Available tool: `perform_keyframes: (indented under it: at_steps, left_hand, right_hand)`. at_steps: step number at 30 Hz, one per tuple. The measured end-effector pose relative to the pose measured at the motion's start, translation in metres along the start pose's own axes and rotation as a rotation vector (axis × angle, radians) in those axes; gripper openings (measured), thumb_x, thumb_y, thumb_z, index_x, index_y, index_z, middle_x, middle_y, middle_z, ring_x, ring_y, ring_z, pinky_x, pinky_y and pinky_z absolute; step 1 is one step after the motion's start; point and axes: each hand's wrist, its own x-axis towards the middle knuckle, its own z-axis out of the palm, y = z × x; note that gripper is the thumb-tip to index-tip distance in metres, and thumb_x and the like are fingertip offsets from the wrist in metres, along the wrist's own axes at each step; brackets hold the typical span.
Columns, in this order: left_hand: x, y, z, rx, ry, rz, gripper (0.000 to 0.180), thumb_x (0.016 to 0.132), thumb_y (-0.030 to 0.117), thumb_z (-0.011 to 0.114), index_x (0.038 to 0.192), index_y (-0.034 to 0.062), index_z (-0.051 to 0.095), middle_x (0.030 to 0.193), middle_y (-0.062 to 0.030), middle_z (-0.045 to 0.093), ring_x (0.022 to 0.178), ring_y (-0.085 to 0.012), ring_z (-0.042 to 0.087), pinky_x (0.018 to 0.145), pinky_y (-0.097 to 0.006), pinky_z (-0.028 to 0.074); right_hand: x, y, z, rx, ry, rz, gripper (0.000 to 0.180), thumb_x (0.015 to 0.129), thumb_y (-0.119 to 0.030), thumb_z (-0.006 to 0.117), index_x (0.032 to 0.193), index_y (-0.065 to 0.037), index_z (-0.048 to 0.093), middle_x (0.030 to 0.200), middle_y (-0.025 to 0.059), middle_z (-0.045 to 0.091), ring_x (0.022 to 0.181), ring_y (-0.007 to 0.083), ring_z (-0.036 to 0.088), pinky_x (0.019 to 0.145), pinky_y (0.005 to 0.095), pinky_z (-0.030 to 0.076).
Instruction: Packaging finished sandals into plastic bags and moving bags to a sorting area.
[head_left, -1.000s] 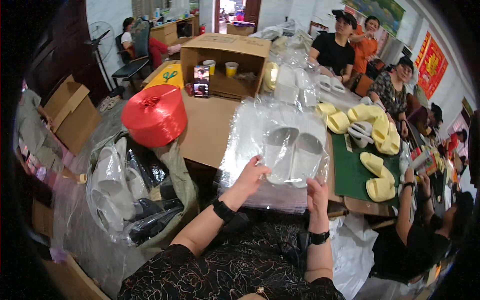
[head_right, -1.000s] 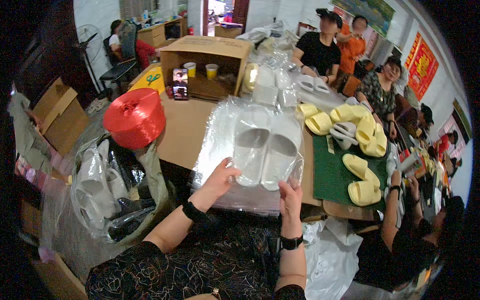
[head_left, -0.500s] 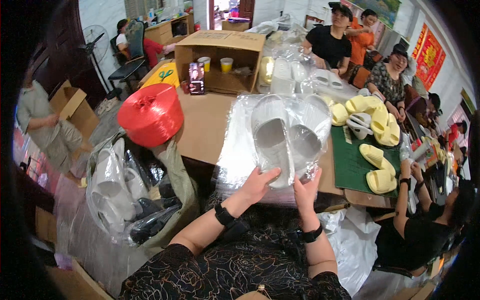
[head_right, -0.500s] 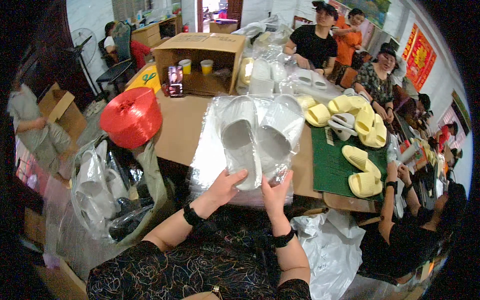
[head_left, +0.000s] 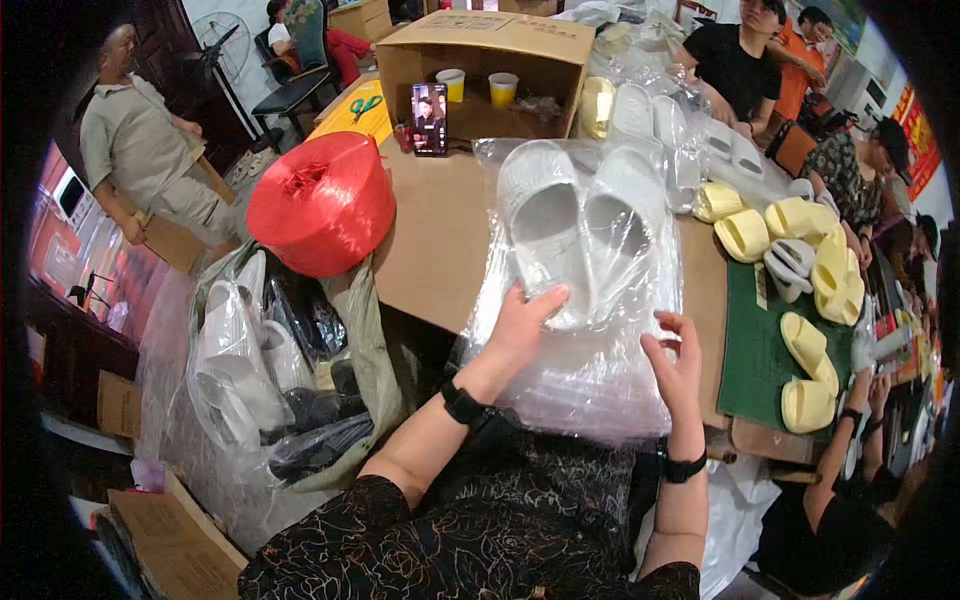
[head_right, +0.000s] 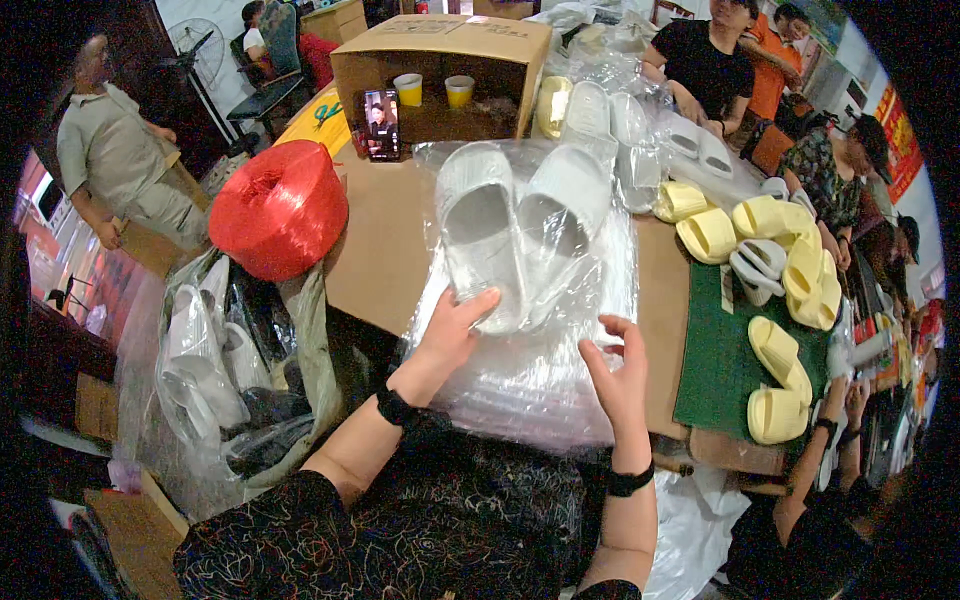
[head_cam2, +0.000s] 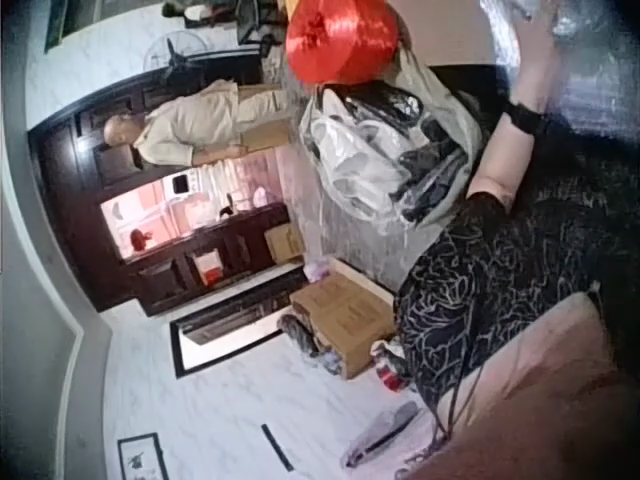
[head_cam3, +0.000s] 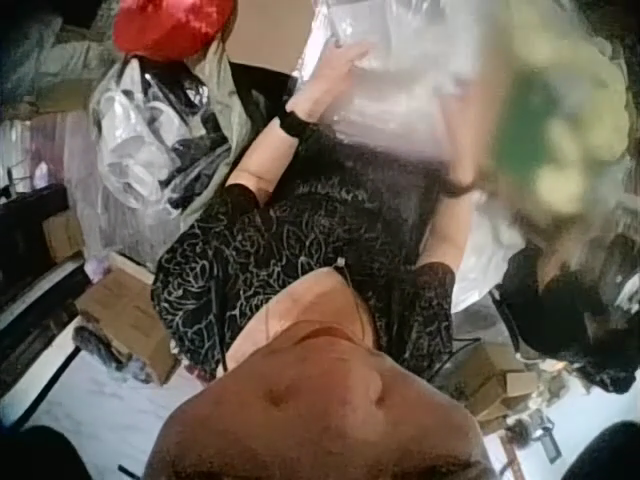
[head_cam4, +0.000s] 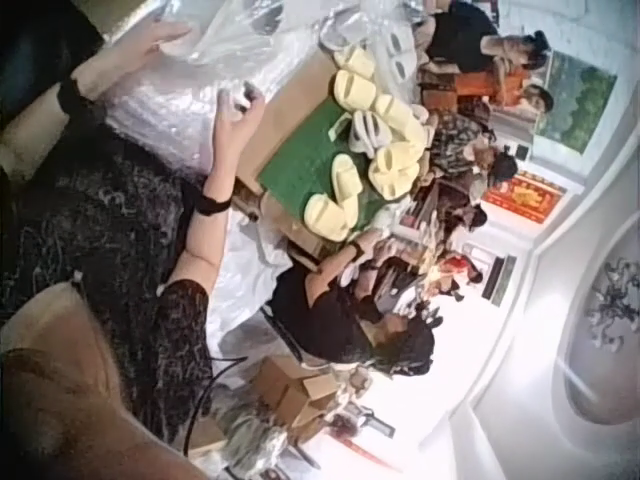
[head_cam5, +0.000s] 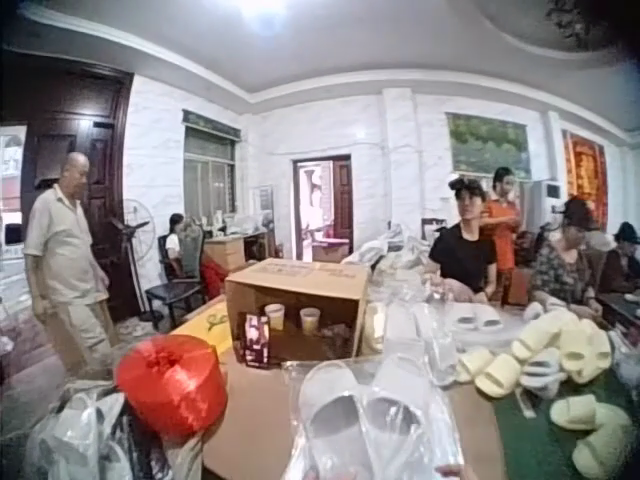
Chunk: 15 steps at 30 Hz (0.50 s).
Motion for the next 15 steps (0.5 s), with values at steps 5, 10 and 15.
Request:
perform_keyframes:
  at_steps: [5,10,15]
  left_hand:
    - [0.014,0.01,-0.011,0.095,0.058,-0.109,0.039,0.085,0.011,0.063,0.118,-0.0043,0.049,0.11,-0.0136,0.059,0.099,-0.0212,0.06,0.082,-0.036,0.052]
    - [0.026,0.007,-0.015,-0.073,0.151,-0.188,0.044,0.085,0.007,0.06,0.125,-0.0014,0.043,0.112,-0.0147,0.057,0.1,-0.0252,0.06,0.078,-0.038,0.055]
    - [0.035,-0.009,-0.03,-0.065,0.207,-0.272,0.046,0.085,0.004,0.058,0.128,-0.0014,0.041,0.113,-0.0142,0.056,0.103,-0.0263,0.059,0.086,-0.04,0.051]
  right_hand:
    - [0.001,0.027,-0.007,-0.547,-0.057,-0.159,0.033,0.073,-0.012,0.071,0.102,-0.003,0.058,0.11,0.0139,0.058,0.101,0.0318,0.052,0.087,0.0406,0.041]
    - [0.006,0.033,0.006,-0.562,-0.08,-0.179,0.034,0.072,-0.011,0.07,0.103,-0.005,0.056,0.114,0.0143,0.055,0.105,0.034,0.05,0.091,0.0439,0.038]
    - [0.012,0.038,0.004,-0.557,-0.079,-0.099,0.038,0.071,-0.011,0.071,0.105,-0.006,0.055,0.115,0.0132,0.054,0.107,0.0335,0.049,0.091,0.0435,0.038]
